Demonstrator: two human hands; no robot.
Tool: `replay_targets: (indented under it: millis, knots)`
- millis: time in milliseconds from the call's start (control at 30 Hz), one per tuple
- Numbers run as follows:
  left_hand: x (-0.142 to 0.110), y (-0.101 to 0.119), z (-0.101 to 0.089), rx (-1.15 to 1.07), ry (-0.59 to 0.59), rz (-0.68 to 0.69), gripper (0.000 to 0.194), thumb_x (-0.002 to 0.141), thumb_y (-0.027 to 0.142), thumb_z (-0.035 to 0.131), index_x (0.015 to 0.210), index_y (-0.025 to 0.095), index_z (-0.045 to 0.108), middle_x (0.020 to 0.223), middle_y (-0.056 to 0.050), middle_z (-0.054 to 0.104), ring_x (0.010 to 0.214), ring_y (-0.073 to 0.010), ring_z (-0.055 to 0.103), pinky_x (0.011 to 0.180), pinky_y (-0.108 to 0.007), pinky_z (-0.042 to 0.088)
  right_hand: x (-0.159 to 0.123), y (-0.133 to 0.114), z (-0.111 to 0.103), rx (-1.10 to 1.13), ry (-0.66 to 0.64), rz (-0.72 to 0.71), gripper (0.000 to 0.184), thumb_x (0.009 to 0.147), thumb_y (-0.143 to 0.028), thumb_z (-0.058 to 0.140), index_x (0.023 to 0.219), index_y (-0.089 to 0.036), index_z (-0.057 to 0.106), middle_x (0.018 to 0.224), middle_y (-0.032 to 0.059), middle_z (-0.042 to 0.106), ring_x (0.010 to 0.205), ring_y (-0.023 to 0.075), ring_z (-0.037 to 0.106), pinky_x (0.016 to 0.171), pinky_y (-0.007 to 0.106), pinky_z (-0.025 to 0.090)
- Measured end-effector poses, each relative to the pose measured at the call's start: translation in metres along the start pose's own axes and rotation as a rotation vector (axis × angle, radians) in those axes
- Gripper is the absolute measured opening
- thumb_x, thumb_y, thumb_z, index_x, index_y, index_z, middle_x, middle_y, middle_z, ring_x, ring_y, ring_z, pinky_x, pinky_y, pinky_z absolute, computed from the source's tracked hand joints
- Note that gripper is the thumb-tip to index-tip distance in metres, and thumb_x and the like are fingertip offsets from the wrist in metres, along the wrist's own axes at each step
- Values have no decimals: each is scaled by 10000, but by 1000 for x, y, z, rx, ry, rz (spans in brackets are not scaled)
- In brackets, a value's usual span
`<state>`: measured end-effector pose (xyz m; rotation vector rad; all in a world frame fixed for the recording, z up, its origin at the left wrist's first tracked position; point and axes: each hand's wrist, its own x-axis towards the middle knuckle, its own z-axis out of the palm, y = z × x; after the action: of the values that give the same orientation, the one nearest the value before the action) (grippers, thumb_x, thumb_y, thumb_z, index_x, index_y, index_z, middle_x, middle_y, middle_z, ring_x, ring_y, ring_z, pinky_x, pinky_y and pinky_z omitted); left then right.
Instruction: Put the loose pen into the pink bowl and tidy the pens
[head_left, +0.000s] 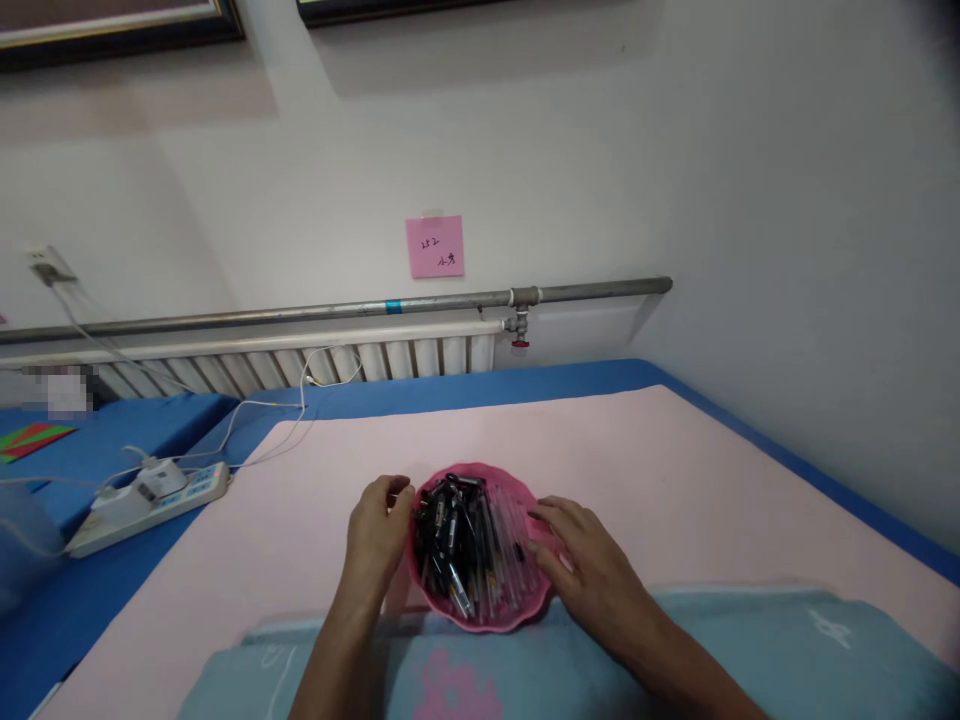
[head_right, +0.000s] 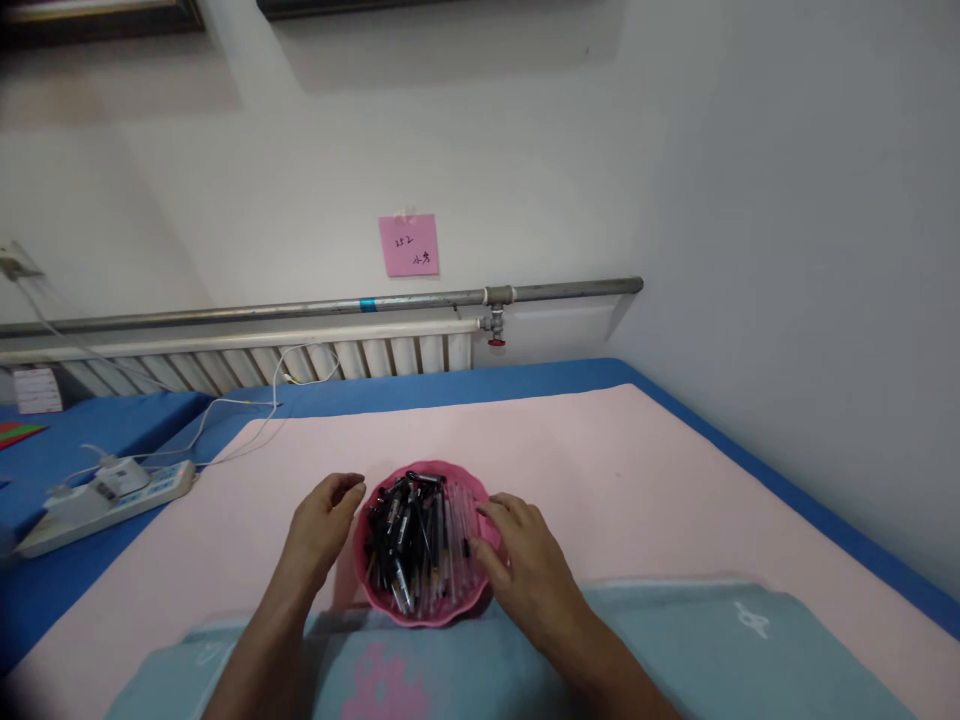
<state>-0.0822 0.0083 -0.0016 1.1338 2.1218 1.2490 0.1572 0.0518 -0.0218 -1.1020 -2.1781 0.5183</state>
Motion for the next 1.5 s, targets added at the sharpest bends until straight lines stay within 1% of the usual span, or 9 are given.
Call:
replay_targets:
  millis: [200,367,500,700,867,1100,1233,1367,1500]
  knots:
    - [6,-9,3,17,-114,-83,372,775,310,468,1075,111,563,1154,-152,592,989,-210,578,834,-317,430,4,8,9,91,3,107,380,817,-314,420,1166,-191,510,1139,121,602,1021,257,578,863,411,476]
    - [5,-9,-8,-83,-324,-236,432,766,307,475,1139,92,500,1057,-155,638,813,-189,641,632,-275,485,9,9,9,158,-68,195,412,823,-350,397,1180,-174,506,1015,96,684,847,228,668,738,340,530]
    - [1,-7,-11,-116,-429,-308,588,690,255,578,1230,94,409,1040,-151,626,654,-150,620,538,-254,464,9,8,9,171,-92,234,451,804,-355,410,1209,-179,499,1017,87,692,850,233,670,741,343,524]
    - [-4,-6,-4,-181,-537,-240,601,584,237,682,1144,144,486,881,-49,651,674,-150,595,564,-241,462,9,7,9,171,-101,260,505,780,-356,421,1240,-158,490,1074,114,669,916,268,643,801,398,495]
    - [1,-10,-3,-117,-448,-273,577,718,427,563,1191,117,447,864,-89,641,624,-165,594,523,-271,452,9,7,8,179,-123,273,490,789,-336,421,1248,-172,472,1025,95,682,911,259,643,804,393,487]
    - [2,-14,6,-63,-426,-170,303,724,354,564,928,132,592,832,-60,666,713,-155,601,605,-234,451,10,6,8,194,-138,282,474,806,-334,408,1244,-161,458,990,92,693,878,247,654,768,366,499]
    - [3,-14,5,-11,-395,-127,350,765,386,509,980,125,600,890,-85,684,784,-176,622,665,-252,462,11,6,9,189,-126,281,474,811,-308,395,1260,-162,441,1023,100,681,918,255,643,791,385,490]
    - [9,-12,7,80,-271,-84,474,807,413,443,1151,101,536,1054,-141,646,937,-208,602,810,-303,437,10,6,10,187,-124,277,454,817,-289,391,1259,-198,440,1019,82,680,951,255,635,816,393,483]
    - [9,-10,22,231,-192,152,438,819,318,435,1222,166,515,1245,-111,544,1130,-214,489,977,-340,337,10,5,9,175,-128,267,461,811,-268,394,1265,-202,433,1047,83,671,980,256,621,838,402,471]
